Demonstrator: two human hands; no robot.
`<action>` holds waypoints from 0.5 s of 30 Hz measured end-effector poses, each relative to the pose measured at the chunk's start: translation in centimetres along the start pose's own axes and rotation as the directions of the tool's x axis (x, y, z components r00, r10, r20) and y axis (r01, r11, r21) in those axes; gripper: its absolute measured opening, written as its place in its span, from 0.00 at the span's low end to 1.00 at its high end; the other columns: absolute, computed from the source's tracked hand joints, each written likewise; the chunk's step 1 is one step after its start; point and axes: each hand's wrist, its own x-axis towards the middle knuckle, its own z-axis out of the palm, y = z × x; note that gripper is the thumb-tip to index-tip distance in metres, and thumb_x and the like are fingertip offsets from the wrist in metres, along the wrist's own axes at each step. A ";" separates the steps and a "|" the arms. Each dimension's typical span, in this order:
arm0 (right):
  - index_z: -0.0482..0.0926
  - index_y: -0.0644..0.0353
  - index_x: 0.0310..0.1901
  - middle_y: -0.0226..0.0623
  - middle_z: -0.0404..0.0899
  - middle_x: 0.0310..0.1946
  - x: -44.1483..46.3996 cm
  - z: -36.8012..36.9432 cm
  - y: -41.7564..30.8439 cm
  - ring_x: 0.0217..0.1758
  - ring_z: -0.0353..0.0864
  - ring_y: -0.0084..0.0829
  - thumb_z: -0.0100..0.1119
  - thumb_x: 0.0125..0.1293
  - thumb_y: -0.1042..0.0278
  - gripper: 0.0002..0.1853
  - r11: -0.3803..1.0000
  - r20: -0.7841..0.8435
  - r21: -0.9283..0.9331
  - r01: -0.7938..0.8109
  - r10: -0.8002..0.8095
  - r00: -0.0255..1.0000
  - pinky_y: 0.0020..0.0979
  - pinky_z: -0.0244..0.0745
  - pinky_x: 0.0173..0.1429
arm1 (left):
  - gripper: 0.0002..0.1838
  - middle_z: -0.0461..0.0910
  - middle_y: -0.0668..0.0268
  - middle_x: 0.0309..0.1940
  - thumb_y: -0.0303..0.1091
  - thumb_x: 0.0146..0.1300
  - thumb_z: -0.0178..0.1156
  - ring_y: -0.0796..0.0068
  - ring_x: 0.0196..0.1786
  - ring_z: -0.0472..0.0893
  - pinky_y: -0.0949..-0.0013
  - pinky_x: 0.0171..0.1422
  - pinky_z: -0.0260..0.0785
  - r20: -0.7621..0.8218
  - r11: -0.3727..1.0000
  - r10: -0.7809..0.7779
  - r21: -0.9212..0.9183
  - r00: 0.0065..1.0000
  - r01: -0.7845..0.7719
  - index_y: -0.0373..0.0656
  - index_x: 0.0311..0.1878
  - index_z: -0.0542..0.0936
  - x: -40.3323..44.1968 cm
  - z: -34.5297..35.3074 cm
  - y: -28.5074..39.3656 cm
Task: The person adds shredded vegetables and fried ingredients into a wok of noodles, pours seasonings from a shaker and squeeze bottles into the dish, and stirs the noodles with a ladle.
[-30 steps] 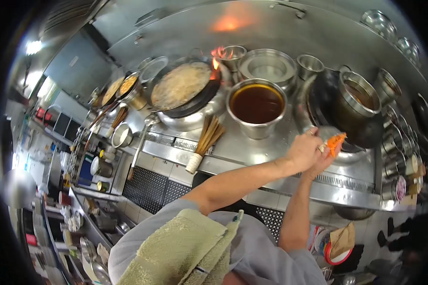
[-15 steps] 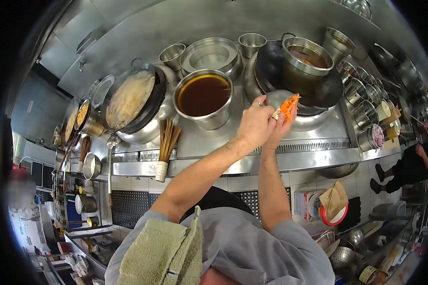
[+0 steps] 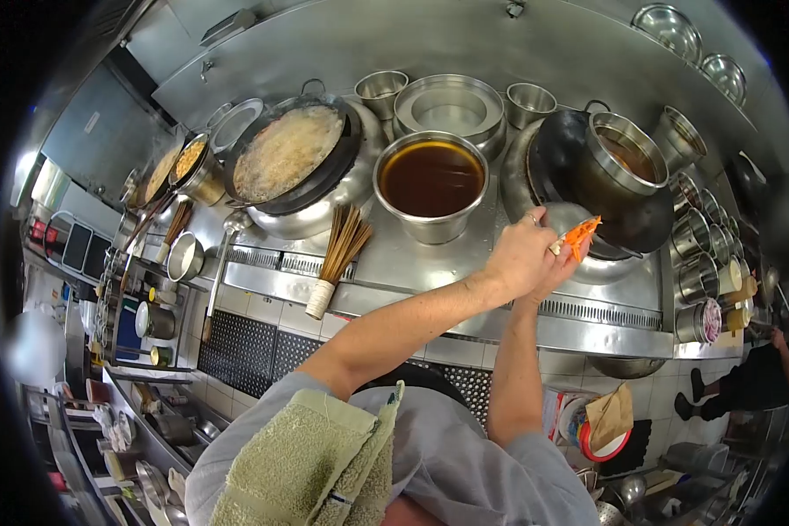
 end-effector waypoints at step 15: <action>0.71 0.60 0.66 0.55 0.64 0.67 -0.8 0.9 -4.4 0.69 0.64 0.53 0.58 0.68 0.54 0.28 0.182 0.561 -0.777 0.603 -0.232 0.794 0.48 0.58 0.71 | 0.07 0.81 0.44 0.41 0.27 0.56 0.59 0.50 0.33 0.84 0.59 0.38 0.79 -0.306 0.953 0.009 -0.287 0.952 -0.101 0.35 0.24 0.78 -3.7 -0.1 -7.7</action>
